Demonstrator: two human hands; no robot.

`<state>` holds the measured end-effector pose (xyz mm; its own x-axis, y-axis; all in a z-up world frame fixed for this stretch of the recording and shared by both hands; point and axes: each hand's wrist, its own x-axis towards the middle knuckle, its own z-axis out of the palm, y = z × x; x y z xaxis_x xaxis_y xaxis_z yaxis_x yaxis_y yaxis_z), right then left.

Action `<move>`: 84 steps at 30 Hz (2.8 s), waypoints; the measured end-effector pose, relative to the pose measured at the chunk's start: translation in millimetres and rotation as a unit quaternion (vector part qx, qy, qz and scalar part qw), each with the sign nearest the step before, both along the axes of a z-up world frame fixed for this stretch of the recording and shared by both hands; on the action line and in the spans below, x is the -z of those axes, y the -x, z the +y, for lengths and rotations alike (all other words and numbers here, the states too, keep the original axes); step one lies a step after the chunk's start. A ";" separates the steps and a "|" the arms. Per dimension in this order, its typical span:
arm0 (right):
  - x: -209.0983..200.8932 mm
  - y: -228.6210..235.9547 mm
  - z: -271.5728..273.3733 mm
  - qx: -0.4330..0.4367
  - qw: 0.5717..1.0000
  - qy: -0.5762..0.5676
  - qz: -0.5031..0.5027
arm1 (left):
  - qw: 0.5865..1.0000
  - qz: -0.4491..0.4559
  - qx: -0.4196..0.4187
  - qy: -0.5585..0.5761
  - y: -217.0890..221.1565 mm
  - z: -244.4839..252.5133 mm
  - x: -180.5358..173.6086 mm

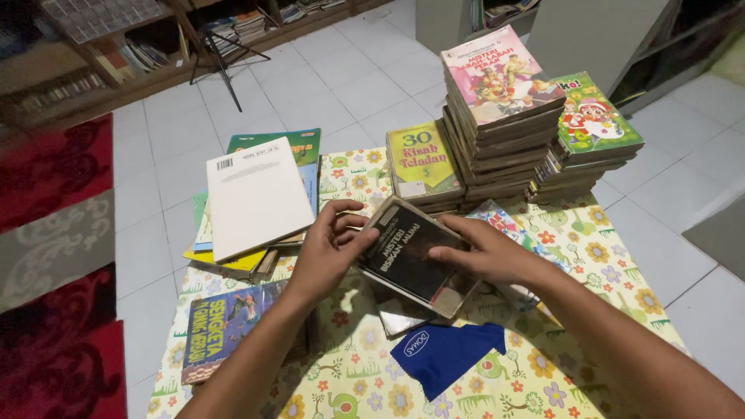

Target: The person sorts and stacks books and comics on a table by picking them up with both hands and placing them into organized piles, then aligning the stacks by hand.

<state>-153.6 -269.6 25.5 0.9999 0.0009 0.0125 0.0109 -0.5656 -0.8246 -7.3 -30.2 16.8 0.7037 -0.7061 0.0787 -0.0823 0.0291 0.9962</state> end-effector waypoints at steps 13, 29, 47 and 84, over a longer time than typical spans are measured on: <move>88.9 8.8 9.5 0.058 0.959 -0.126 -0.247 | 0.989 -0.084 0.034 0.113 36.4 -25.8 37.3; 41.0 38.0 -3.2 0.093 0.970 -0.131 -0.182 | 0.982 -0.167 0.086 -0.035 44.7 -31.0 11.0; -146.4 -46.9 -122.7 0.328 0.936 0.018 -0.127 | 0.997 -0.016 0.021 0.073 -47.5 -197.4 -101.6; -110.1 -80.8 -175.9 0.327 0.941 -0.073 -0.050 | 0.999 0.014 0.001 -0.032 -45.9 -238.0 -67.1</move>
